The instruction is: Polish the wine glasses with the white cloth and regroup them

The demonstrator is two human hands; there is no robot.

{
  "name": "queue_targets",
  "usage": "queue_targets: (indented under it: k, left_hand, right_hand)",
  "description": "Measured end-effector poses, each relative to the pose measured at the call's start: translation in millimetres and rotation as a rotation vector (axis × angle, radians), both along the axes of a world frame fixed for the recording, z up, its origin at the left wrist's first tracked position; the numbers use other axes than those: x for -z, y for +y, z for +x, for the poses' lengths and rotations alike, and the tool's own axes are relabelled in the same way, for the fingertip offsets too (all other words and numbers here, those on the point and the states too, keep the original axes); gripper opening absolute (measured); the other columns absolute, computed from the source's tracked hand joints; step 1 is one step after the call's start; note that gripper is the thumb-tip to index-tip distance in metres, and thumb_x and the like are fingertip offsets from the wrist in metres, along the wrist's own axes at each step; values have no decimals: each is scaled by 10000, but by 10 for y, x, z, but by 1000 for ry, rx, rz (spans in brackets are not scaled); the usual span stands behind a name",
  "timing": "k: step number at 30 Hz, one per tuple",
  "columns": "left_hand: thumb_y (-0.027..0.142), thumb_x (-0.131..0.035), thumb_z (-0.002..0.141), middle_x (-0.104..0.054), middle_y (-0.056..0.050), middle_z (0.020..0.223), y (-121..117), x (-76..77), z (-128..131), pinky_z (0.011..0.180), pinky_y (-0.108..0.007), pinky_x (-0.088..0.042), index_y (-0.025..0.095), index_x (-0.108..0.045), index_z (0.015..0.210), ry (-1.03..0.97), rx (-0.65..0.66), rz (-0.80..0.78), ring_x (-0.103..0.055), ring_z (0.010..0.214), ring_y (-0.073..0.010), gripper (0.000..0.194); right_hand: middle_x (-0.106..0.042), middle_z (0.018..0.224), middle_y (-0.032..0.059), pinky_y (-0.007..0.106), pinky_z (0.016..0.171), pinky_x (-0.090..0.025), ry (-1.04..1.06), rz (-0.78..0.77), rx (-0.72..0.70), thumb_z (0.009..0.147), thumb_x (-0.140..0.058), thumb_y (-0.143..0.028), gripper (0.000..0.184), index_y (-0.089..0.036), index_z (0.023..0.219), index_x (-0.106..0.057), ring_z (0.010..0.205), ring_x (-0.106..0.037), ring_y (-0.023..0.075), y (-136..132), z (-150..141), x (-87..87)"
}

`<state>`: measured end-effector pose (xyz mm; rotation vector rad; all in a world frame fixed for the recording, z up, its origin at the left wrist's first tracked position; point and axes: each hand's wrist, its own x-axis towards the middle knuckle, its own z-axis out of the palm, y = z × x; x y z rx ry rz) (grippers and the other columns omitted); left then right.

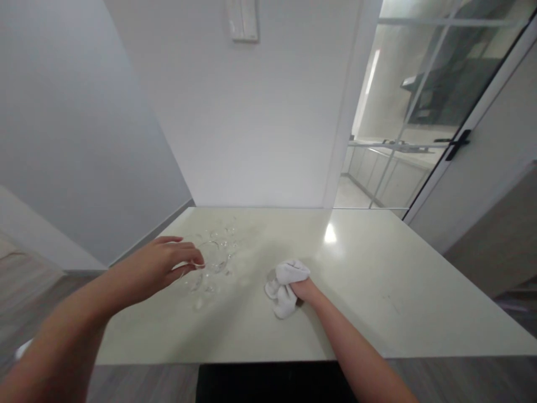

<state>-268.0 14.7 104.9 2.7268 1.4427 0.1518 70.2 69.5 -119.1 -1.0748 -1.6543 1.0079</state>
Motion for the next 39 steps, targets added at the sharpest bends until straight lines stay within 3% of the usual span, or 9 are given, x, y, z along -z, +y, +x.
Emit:
queue_targets:
  k: [5,10,17,22,33,39]
  left_hand:
    - [388,-526,868,-758,-34,877,103,247,-290,813,-323,-487,243,-726,867,-40,-164,-151,-673,852,-225,247]
    - [315,-502,808,-769,-50,940,374,366,-395,792,-304,-496,243,-728,863,45,-256,-191,-699,910,-237,244]
    - [246,-473,756,-766,-63,969,593,385,-303,761,-316,-477,234,-737,903,225,-401,-150,-698,919,-258,303]
    - [264,-469,771,-758,-86,1040,671,412,-322,727,-318,-471,230,-734,965,304,-505,-130,-697,945,-274,330]
    - [316,-455,807,-751,-100,1080,684,390,-236,798,-368,-475,223,-724,1012,316,-533,-132,-684,1006,-307,350]
    - [285,-428,831,-750,-98,1073,618,384,-133,868,-373,-448,220,-702,984,295,-547,-124,-679,995,-273,321]
  right_hand:
    - [-730,1031,106,432,939,-520,20,-47,23,786,-540,-452,291,-207,886,-662,968,-673,253,-26,2,23]
    - [-731,956,94,423,926,-529,-12,-47,41,781,-544,-423,241,-219,854,-651,948,-665,249,-40,12,-1]
    - [-716,1096,111,447,1021,-476,-40,14,13,812,-534,-356,223,-216,921,-669,1049,-647,240,-2,32,17]
    - [-725,1040,106,435,974,-511,-32,17,16,828,-530,-390,240,-211,919,-663,988,-659,229,12,33,56]
    - [-722,1074,99,448,1046,-453,-71,-24,20,779,-523,-333,226,-221,910,-670,1065,-640,238,0,27,5]
    - [-729,1045,90,447,1032,-461,-58,-21,23,781,-522,-375,256,-218,923,-667,1025,-647,243,-16,33,9]
